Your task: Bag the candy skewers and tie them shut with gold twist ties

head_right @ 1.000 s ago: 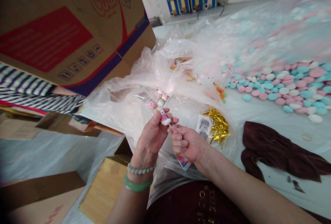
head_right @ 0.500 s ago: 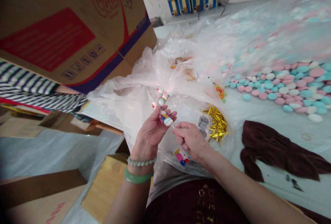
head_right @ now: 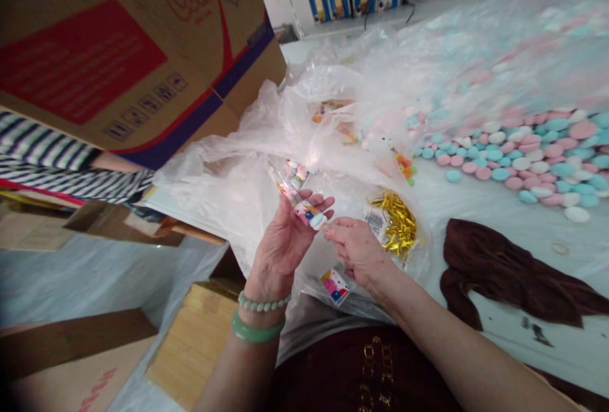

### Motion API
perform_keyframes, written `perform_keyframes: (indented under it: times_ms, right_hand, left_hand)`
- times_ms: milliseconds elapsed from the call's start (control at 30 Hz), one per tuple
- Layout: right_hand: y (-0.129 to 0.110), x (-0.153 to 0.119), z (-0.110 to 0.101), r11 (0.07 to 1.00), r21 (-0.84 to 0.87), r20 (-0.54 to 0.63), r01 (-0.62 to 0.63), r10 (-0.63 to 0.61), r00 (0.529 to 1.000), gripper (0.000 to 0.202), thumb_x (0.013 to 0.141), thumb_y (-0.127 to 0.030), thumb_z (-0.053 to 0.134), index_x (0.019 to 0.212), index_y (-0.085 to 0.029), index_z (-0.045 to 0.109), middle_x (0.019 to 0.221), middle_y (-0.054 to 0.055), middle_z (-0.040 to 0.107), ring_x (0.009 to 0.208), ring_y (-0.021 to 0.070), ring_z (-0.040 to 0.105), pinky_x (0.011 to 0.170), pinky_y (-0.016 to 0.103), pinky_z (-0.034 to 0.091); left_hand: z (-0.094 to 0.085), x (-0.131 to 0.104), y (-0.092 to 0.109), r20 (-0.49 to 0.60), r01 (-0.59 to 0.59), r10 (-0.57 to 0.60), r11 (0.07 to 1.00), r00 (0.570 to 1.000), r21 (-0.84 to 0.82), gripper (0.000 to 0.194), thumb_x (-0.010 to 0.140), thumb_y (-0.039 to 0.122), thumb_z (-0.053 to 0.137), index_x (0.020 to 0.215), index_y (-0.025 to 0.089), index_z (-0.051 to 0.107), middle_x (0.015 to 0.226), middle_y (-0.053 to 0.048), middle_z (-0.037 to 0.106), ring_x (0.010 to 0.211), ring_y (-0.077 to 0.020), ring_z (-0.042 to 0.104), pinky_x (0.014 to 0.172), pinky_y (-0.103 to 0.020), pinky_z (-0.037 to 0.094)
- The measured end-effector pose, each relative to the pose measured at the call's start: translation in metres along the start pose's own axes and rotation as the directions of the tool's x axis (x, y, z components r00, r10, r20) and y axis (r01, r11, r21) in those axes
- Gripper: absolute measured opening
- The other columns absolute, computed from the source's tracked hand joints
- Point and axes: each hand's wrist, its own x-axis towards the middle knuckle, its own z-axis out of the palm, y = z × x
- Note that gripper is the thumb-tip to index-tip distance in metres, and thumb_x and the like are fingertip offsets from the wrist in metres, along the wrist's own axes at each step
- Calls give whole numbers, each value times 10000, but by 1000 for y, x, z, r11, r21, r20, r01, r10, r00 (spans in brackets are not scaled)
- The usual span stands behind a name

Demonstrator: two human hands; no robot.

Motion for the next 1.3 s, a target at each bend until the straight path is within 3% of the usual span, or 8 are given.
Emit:
perform_keyframes:
  times_ms: [167, 467, 700, 800, 900, 1000, 1133, 1300]
  right_hand:
    - [-2, 3, -6, 993, 102, 49, -63, 59, 997, 244, 688, -331, 716, 663, -176, 529, 393, -122, 331, 304, 12, 182, 309, 167, 102]
    - [4, 1, -4, 989, 98, 64, -111, 105, 992, 247, 699, -346, 694, 670, -191, 504, 364, -133, 314, 290, 19, 172, 301, 168, 106]
    - [2, 0, 1, 993, 89, 38, -79, 76, 996, 246, 695, -347, 681, 667, -209, 479, 380, -136, 292, 305, 29, 145, 322, 186, 76]
    - [0, 1, 11, 999, 47, -21, 1, 0, 1000, 229, 702, -349, 656, 649, -214, 478, 400, -127, 270, 335, 45, 155, 345, 209, 89]
    - [0, 4, 15, 968, -163, -119, 190, -211, 970, 228, 739, -357, 623, 610, -202, 516, 443, -89, 334, 407, 69, 266, 408, 225, 194]
    - [1, 6, 11, 792, -510, -136, 337, -461, 877, 249, 790, -362, 601, 605, -197, 567, 544, -46, 489, 548, 105, 429, 528, 236, 298]
    - [3, 1, 3, 344, -891, -2, 296, -655, 756, 297, 883, -379, 536, 657, -205, 615, 581, -11, 582, 563, 122, 470, 552, 262, 250]
    - [9, -7, 2, -172, -937, 329, 304, -728, 601, 291, 928, -224, 457, 686, -183, 613, 621, 34, 633, 573, 130, 506, 571, 300, 220]
  left_hand:
    - [-5, -2, -7, 56, -65, 62, 996, 997, 66, 228, 789, 303, 713, 960, 161, 662, 940, -69, 712, 999, -233, 668, 971, -398, 462]
    - [-9, 1, -19, -136, -10, 14, 1000, 991, 29, 219, 750, 330, 742, 792, 145, 634, 797, -37, 688, 805, -197, 692, 848, -354, 519]
    - [-3, -6, -29, -99, -93, 111, 980, 989, 175, 283, 761, 405, 718, 865, 147, 666, 841, -56, 698, 802, -195, 685, 823, -349, 515]
    - [-3, -5, -32, -106, -71, 88, 984, 990, 161, 293, 769, 421, 707, 867, 147, 671, 846, -59, 701, 794, -170, 669, 792, -301, 508]
    - [-8, -3, -28, -89, 49, -40, 993, 995, 111, 303, 793, 428, 680, 909, 148, 677, 910, -71, 701, 803, -154, 658, 764, -273, 503]
    - [-14, -3, -15, -63, 100, -92, 987, 994, 126, 286, 786, 322, 706, 1024, 167, 667, 1022, -76, 695, 850, -155, 659, 811, -286, 501]
    - [-11, -3, 5, -62, 38, -34, 997, 998, 62, 322, 782, 374, 707, 1030, 177, 645, 1049, -84, 680, 935, -204, 656, 872, -352, 501]
    - [0, 6, 11, -206, 105, -116, 992, 972, -64, 265, 846, 425, 619, 878, 162, 610, 760, -30, 637, 804, -202, 666, 799, -372, 520]
